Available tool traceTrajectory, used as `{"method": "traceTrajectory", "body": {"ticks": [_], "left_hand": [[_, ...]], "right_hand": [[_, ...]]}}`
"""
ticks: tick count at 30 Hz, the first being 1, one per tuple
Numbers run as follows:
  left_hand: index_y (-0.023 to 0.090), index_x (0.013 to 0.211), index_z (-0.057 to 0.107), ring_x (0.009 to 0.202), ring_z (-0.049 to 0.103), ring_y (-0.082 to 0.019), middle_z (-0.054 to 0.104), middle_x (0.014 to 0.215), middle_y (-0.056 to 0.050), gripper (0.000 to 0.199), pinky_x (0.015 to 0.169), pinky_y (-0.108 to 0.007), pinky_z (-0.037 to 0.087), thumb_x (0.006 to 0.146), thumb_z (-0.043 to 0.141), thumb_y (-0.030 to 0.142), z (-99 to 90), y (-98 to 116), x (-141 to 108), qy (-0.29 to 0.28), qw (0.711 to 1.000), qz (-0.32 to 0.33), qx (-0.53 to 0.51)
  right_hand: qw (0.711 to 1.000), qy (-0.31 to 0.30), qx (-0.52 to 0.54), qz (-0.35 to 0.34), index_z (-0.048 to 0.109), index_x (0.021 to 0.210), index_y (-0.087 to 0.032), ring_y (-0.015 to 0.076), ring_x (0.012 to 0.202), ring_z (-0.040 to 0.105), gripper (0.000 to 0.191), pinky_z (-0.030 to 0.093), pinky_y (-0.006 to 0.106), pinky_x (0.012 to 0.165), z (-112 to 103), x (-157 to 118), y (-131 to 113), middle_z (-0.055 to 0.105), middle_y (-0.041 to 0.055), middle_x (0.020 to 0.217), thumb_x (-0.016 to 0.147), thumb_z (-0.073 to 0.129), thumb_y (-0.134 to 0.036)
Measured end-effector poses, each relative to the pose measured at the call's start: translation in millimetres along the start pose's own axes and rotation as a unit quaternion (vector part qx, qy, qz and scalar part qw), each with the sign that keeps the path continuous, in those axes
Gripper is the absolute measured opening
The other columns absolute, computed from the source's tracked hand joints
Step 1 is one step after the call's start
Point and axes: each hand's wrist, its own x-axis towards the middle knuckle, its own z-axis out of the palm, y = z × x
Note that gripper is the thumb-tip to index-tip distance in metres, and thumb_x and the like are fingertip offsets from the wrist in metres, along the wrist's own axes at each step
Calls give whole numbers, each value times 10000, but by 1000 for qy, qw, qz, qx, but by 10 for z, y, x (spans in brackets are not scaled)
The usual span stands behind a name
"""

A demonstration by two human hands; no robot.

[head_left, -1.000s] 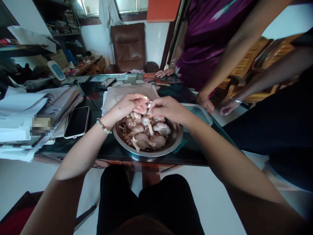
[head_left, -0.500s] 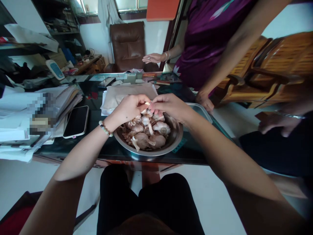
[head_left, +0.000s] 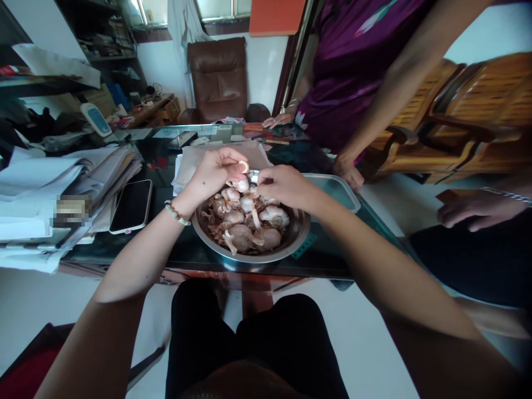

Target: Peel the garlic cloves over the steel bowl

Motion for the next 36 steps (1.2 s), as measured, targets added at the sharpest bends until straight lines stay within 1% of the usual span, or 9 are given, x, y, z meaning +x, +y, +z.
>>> {"method": "traceTrajectory", "body": {"ticks": [3, 6, 8, 12, 15, 21, 26, 32, 36], "left_hand": [[108, 902, 666, 673, 679, -108, 717, 804, -31, 174, 690, -232, 565, 752, 748, 140, -18, -11, 17, 6, 1000, -7, -21], [106, 917, 683, 683, 673, -104, 712, 785, -22, 192, 700, -228, 564, 743, 757, 134, -19, -39, 22, -10, 1000, -10, -28], [101, 910, 680, 685, 676, -107, 708, 776, -21, 188, 708, -239, 569, 740, 758, 121, -5, -43, 13, -20, 999, -15, -25], [90, 877, 657, 667, 691, -122, 696, 737, -22, 132, 718, -270, 585, 763, 723, 98, 38, 3, -28, -28, 999, -47, -3], [84, 869, 659, 652, 685, -121, 694, 706, -26, 124, 694, -257, 578, 769, 721, 120, 52, 37, -51, -40, 998, -56, 15], [83, 844, 660, 620, 662, -98, 693, 694, -25, 117, 609, -193, 529, 756, 732, 111, 32, 9, -24, -60, 997, -45, 29], [94, 857, 638, 595, 656, -96, 690, 680, -26, 105, 580, -188, 526, 786, 714, 110, 24, -22, -7, -63, 996, -51, 33], [105, 891, 610, 585, 666, -106, 695, 678, -29, 206, 556, -190, 535, 776, 761, 184, 26, -8, -14, -53, 996, -63, 25], [99, 897, 612, 584, 673, -101, 700, 677, -33, 138, 566, -183, 538, 810, 712, 136, 14, 11, -16, -44, 996, -71, 22]], "right_hand": [[998, -13, -58, 1, 656, 685, -174, 165, 665, 558, 71, 315, 277, 597, 1, -22, -24, 653, 21, 685, 690, 607, -226], [998, -13, -51, -14, 706, 819, -171, 183, 728, 603, 148, 350, 274, 631, 12, -32, -13, 703, 40, 781, 704, 616, -196], [999, 11, -33, -21, 720, 864, -174, 183, 745, 616, 176, 368, 273, 652, 23, -29, 3, 716, 44, 809, 727, 614, -204], [997, 70, 23, -35, 729, 888, -166, 178, 764, 625, 204, 392, 274, 683, 52, -22, 16, 725, 49, 836, 789, 621, -307], [994, 89, 34, -45, 729, 915, -160, 178, 763, 629, 248, 394, 273, 678, 72, -24, 14, 727, 48, 844, 794, 643, -358], [995, 83, 29, -56, 725, 856, -153, 155, 716, 604, 176, 370, 264, 653, 90, -23, 16, 715, 35, 799, 791, 647, -296], [993, 89, 37, -66, 726, 829, -147, 143, 692, 589, 161, 362, 260, 645, 104, -15, 27, 706, 28, 765, 795, 641, -280], [989, 95, 73, -81, 742, 876, -133, 154, 731, 615, 190, 390, 259, 669, 121, 9, 61, 729, 41, 804, 804, 621, -261], [989, 89, 82, -84, 762, 900, -141, 167, 756, 639, 211, 415, 264, 692, 123, 7, 63, 753, 47, 841, 814, 596, -241]]}}
